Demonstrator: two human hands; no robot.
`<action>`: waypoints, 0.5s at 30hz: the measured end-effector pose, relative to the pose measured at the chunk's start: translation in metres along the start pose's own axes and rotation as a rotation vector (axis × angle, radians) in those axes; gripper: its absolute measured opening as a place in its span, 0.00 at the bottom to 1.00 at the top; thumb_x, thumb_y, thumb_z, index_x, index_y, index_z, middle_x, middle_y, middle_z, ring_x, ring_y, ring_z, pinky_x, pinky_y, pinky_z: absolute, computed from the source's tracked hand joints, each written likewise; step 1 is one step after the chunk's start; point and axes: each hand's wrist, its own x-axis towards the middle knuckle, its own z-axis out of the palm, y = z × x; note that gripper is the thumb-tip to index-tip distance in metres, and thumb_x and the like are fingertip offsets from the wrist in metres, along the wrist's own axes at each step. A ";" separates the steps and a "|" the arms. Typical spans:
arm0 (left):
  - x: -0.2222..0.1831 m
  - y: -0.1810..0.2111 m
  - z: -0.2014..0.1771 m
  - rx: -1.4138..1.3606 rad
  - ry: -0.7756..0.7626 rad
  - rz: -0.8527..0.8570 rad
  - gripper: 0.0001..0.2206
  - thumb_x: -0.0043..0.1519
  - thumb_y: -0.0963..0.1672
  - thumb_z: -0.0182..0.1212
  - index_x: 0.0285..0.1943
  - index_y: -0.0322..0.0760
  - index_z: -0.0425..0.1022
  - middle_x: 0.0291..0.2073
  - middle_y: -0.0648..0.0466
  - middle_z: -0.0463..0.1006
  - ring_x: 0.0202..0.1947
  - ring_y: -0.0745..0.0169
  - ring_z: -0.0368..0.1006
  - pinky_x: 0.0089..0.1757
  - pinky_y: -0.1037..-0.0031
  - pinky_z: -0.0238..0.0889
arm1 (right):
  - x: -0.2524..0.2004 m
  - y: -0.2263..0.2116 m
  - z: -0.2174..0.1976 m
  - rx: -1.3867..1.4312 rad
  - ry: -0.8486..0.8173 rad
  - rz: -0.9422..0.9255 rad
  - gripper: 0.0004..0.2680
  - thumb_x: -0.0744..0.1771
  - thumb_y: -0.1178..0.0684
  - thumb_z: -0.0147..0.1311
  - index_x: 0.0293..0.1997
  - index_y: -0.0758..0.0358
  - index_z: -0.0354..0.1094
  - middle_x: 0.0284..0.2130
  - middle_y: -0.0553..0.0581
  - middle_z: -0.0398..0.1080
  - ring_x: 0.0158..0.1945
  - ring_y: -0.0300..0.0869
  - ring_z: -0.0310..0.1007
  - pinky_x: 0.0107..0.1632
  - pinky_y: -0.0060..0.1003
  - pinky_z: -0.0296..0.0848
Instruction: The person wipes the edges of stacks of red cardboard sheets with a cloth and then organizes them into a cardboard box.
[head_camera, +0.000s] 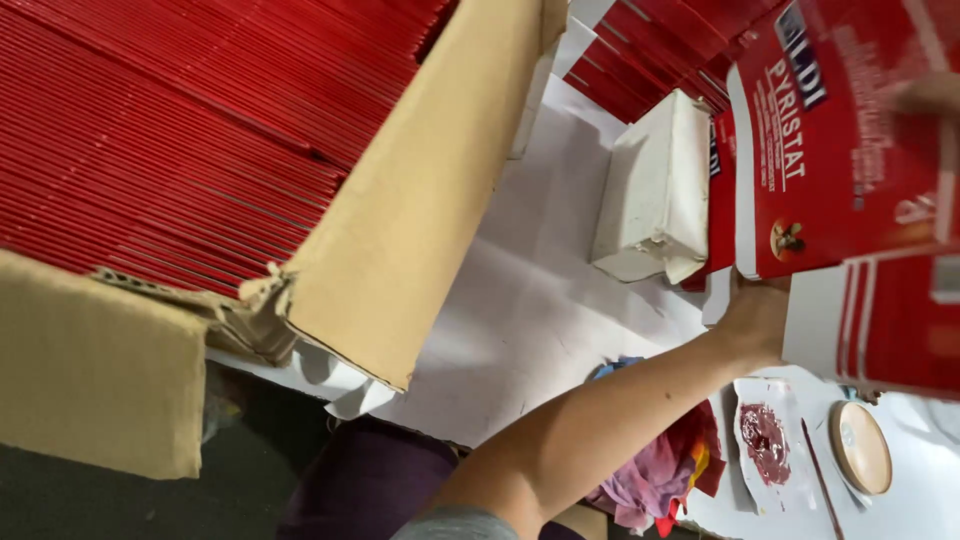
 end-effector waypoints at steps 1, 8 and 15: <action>-0.002 0.001 -0.004 -0.004 -0.002 0.002 0.25 0.63 0.52 0.54 0.68 0.42 0.71 0.62 0.48 0.76 0.61 0.50 0.72 0.61 0.54 0.64 | 0.012 -0.023 0.017 -0.016 -0.010 0.001 0.24 0.70 0.50 0.58 0.75 0.67 0.55 0.52 0.75 0.73 0.49 0.62 0.79 0.48 0.62 0.79; 0.000 -0.006 -0.011 0.734 -0.301 0.167 0.23 0.77 0.53 0.41 0.78 0.43 0.58 0.70 0.44 0.67 0.69 0.46 0.65 0.68 0.55 0.55 | -0.061 -0.258 0.084 -0.927 0.236 -0.191 0.37 0.59 0.47 0.69 0.78 0.55 0.52 0.46 0.69 0.75 0.39 0.57 0.81 0.41 0.49 0.80; -0.033 -0.017 0.022 2.487 -0.205 0.484 0.24 0.75 0.56 0.35 0.75 0.51 0.63 0.64 0.54 0.75 0.64 0.53 0.73 0.66 0.61 0.64 | -0.049 -0.282 0.107 -0.980 0.282 0.031 0.41 0.58 0.43 0.65 0.85 0.44 0.49 0.42 0.73 0.80 0.40 0.64 0.83 0.44 0.54 0.80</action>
